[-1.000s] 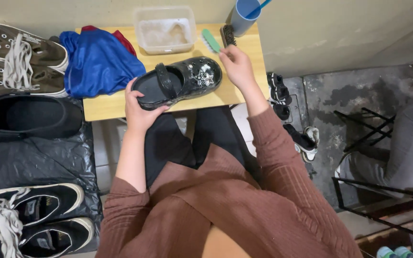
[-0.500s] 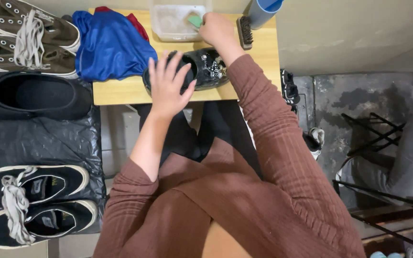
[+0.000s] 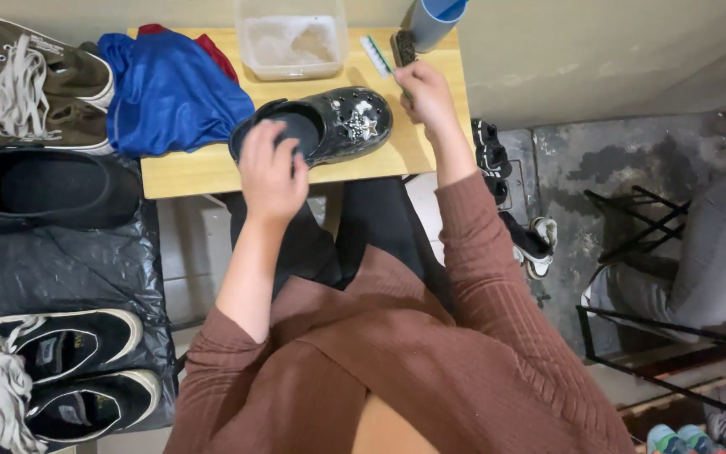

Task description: Scrubbing the exterior of a black clog with a small brush and soapy water on a workbench.

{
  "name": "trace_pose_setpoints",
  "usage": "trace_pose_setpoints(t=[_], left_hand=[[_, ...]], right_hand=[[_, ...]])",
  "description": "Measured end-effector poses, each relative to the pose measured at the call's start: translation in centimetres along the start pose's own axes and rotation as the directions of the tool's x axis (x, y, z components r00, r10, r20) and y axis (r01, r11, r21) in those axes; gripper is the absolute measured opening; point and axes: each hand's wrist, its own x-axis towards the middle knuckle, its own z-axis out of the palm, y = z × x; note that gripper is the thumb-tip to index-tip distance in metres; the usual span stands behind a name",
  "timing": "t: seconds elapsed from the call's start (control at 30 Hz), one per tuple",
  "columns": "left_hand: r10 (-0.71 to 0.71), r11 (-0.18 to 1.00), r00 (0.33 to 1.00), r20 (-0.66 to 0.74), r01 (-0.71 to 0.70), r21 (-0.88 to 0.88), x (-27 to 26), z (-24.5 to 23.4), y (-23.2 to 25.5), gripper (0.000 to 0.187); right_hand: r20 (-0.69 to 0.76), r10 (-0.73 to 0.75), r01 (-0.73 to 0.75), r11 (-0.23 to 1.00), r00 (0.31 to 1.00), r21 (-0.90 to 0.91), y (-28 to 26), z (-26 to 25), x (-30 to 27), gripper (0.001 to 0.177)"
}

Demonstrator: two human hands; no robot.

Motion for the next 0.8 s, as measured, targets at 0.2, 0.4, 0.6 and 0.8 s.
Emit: trace_pose_setpoints(t=[0.2, 0.4, 0.6, 0.8], left_hand=[[-0.326, 0.943, 0.85, 0.413, 0.323, 0.08, 0.5, 5.1, 0.0, 0.055], [-0.382, 0.92, 0.814, 0.437, 0.292, 0.26, 0.2, 6.5, 0.0, 0.045], [-0.336, 0.934, 0.832, 0.441, 0.234, 0.271, 0.1, 7.1, -1.0, 0.045], [-0.311, 0.941, 0.853, 0.419, 0.213, 0.264, 0.9, 6.3, -0.1, 0.045]], right_hand=[[-0.149, -0.314, 0.234, 0.886, 0.937, -0.399, 9.4, -2.7, -1.6, 0.017], [-0.226, -0.464, 0.283, 0.788, 0.857, -0.546, 12.5, 2.1, -8.5, 0.02], [-0.16, -0.384, 0.191, 0.728, 0.909, -0.658, 8.6, 1.0, -2.2, 0.023], [-0.167, -0.489, 0.215, 0.63, 0.856, -0.746, 15.9, 2.7, -9.6, 0.033]])
